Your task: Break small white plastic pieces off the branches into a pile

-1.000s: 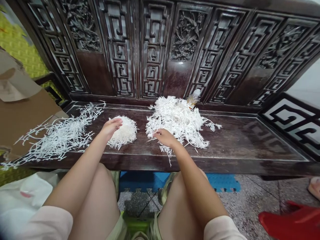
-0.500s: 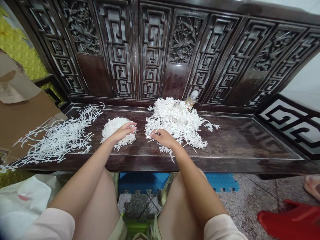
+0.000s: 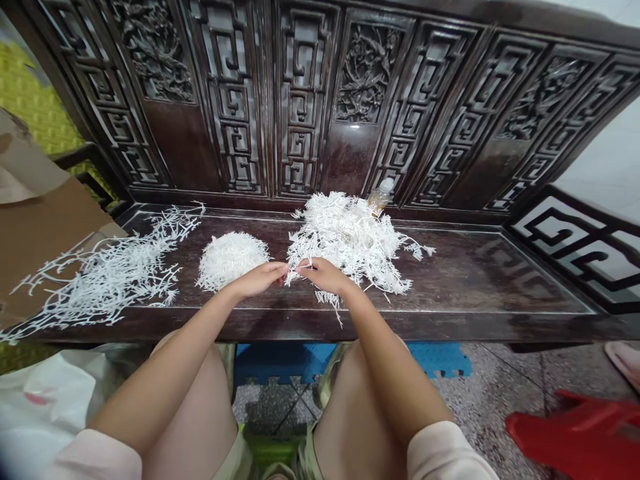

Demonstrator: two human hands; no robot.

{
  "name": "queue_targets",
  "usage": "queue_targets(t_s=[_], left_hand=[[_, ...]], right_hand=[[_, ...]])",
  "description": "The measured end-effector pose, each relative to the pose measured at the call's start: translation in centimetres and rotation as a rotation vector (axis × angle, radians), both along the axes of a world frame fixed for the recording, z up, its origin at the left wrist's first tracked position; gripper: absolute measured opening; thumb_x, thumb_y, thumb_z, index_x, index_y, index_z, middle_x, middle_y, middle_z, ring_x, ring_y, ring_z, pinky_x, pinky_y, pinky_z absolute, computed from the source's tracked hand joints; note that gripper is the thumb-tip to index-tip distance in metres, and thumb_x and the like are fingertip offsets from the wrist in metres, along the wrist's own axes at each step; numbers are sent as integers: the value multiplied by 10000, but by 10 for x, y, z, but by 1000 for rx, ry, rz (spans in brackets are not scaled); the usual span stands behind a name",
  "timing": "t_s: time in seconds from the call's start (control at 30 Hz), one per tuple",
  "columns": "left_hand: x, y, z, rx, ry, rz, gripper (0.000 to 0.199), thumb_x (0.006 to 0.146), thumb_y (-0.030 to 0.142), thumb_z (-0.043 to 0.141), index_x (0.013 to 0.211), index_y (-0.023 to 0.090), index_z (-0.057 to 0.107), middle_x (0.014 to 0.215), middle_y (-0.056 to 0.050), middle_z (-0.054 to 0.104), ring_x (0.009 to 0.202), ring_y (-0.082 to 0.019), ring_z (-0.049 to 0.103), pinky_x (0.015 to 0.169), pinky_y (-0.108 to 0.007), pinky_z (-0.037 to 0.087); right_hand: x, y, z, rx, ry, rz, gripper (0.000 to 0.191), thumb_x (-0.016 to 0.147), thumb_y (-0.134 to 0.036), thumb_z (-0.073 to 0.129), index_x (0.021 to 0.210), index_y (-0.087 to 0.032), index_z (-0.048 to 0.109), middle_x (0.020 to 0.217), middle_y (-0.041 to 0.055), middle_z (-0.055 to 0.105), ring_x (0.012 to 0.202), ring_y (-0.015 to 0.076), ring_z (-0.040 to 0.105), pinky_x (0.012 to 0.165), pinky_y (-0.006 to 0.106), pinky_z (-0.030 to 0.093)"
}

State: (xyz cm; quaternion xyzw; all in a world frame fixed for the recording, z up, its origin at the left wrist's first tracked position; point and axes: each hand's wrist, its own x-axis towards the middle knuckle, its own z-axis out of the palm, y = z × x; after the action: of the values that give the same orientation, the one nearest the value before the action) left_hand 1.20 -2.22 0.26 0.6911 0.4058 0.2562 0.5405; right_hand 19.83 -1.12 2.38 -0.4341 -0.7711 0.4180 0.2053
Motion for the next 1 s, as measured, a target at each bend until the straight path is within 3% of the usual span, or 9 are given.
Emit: queue_targets(t_s=[0.27,0.47,0.57,1.0], left_hand=[[2,-8,7,39,44,-37,308,748,480,402,740,182,482,658,22,471,629,-108,445,628,-238,363],[9,-13,6,315,277,113,378,770,476,351,629,170,521,691,-11,451,676,-136,452,635,-260,346],[10,-11,5,387,338,126,354,783,413,344,589,173,518,689,-19,445,688,-143,456,636,-266,338],[28,-10,2,498,325,169,254,777,222,318,543,175,404,657,-25,436,660,-140,422,620,-290,330]], right_hand=[[1,1,-5,-1,-19,44,337,767,-417,414,779,-147,616,745,19,594,734,142,512,726,268,372],[0,0,-5,20,-61,58,313,759,-397,430,797,-166,638,779,18,627,771,154,538,747,267,376],[-2,-1,-4,17,-75,56,319,744,-412,452,792,-159,641,772,24,627,766,159,541,743,266,378],[0,15,-14,90,-48,-6,322,710,-435,480,683,-144,616,649,1,575,656,132,509,675,251,377]])
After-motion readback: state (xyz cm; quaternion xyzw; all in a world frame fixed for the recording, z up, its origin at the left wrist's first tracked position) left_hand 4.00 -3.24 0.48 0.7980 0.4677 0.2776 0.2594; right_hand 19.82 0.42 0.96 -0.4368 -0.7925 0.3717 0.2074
